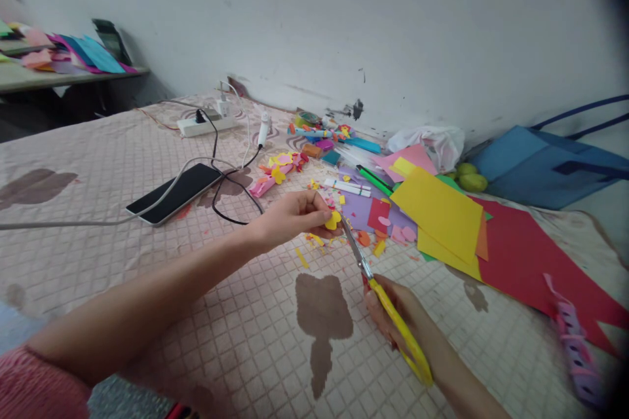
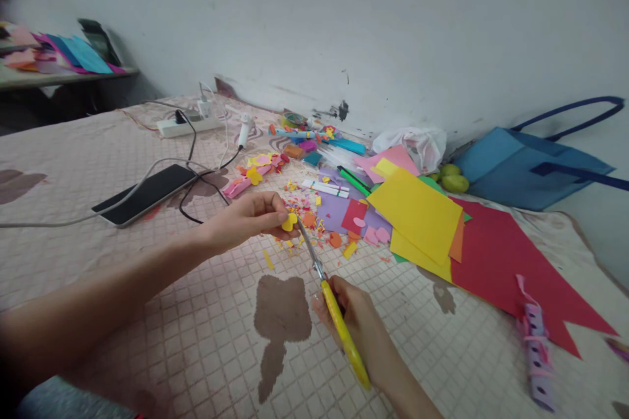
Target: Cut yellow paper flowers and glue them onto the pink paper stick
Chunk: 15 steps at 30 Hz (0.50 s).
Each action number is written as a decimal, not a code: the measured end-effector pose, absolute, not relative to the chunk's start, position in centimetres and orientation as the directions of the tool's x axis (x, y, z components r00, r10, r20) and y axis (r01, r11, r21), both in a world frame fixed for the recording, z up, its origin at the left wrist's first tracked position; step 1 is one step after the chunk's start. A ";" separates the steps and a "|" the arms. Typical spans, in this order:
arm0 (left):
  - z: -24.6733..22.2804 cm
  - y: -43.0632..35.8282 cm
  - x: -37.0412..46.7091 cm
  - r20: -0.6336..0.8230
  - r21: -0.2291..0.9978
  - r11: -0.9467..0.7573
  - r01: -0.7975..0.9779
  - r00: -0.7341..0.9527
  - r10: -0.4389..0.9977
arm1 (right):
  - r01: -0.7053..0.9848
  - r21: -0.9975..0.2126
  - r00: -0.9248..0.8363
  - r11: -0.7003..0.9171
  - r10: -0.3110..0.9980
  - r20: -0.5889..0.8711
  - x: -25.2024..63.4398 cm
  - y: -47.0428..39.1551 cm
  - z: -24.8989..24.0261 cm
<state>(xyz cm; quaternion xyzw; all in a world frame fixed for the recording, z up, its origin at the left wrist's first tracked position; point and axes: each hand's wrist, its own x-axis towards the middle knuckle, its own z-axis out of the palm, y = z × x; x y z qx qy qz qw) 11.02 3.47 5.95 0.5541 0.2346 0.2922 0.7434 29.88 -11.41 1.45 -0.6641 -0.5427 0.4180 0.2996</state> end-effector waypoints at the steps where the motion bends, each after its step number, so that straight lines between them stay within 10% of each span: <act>1: 6.0 3.5 11.0 -0.022 0.961 0.214 -0.176 0.722 0.692 | 0.455 -0.861 0.054 -0.230 0.972 -0.231 29.9 -11.4 1.6; 15: 5.8 3.5 11.0 -0.021 0.964 0.213 -0.160 0.752 0.658 | 0.235 -0.901 0.018 -0.364 0.929 -0.371 29.0 -11.5 3.2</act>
